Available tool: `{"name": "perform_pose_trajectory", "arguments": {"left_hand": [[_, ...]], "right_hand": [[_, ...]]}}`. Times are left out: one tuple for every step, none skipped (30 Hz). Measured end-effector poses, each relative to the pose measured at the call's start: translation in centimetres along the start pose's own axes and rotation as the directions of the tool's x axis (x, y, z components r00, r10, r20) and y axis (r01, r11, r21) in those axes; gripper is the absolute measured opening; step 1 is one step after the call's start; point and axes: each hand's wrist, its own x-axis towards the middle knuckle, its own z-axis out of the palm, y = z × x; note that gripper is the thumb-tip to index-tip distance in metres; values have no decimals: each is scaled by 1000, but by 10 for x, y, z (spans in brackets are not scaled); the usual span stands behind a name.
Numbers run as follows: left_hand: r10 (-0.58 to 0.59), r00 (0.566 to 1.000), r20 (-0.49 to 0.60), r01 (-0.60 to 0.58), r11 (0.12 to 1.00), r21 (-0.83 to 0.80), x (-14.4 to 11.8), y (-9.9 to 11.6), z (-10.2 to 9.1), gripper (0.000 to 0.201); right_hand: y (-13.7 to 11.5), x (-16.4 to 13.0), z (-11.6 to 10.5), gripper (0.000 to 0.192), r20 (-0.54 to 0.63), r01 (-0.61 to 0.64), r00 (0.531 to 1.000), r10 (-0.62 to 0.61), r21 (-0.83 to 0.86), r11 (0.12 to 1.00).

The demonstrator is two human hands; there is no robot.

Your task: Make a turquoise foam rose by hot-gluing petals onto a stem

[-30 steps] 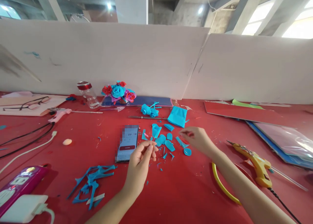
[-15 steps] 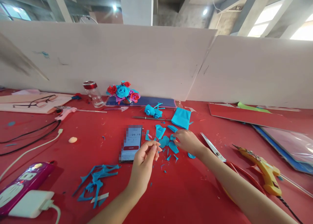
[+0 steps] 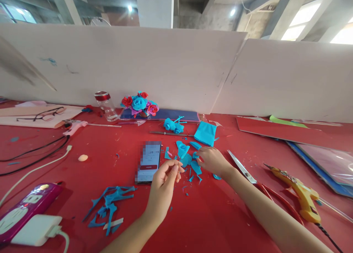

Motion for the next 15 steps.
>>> {"name": "perform_pose_trajectory", "arguments": {"left_hand": [[0,1000,5,0,1000,0,0,0,0,16],[0,1000,7,0,1000,0,0,-1,0,16],[2,1000,9,-2,1000,-2,0,-1,0,16],[5,1000,11,-5,1000,-4,0,-1,0,16],[9,1000,14,-9,1000,-6,0,-2,-1,16],[13,1000,18,-13,1000,-7,0,-2,-1,16],[17,1000,23,-17,1000,-8,0,-2,-1,16],[19,999,27,-19,1000,-8,0,-2,-1,16],[20,999,30,-20,1000,-7,0,-2,-1,16],[21,999,32,-20,1000,-6,0,-2,-1,16],[20,999,33,-20,1000,-5,-1,-2,0,16],[17,999,34,-17,1000,-4,-1,-2,-1,16],[14,999,35,-14,1000,-5,0,-2,-1,15],[13,999,35,-13,1000,-6,0,-2,-1,15],[12,999,38,-12,1000,-6,0,-2,-1,15]], "right_hand": [[0,0,0,24,1,-2,1000,2,0,1000],[0,0,0,25,3,-4,1000,4,0,1000],[0,1,1,25,6,-4,1000,4,1,1000],[1,1,1,24,9,-4,1000,4,2,1000],[1,1,1,24,13,-3,1000,3,3,1000],[2,1,2,23,15,-1,1000,1,5,1000],[2,1,2,23,17,1,1000,-1,8,1000],[3,0,2,23,17,2,1000,-2,11,1000],[3,0,2,23,17,2,1000,-3,14,1000],[3,-1,2,22,16,1,1000,-1,17,1000],[3,-1,2,22,16,0,1000,0,20,1000],[3,-2,2,22,15,-2,1000,2,22,1000],[3,-2,2,21,14,-5,1000,4,24,1000],[3,-3,2,21,13,-8,1000,7,26,1000],[3,-3,2,21,11,-12,1000,12,28,1000]]}}
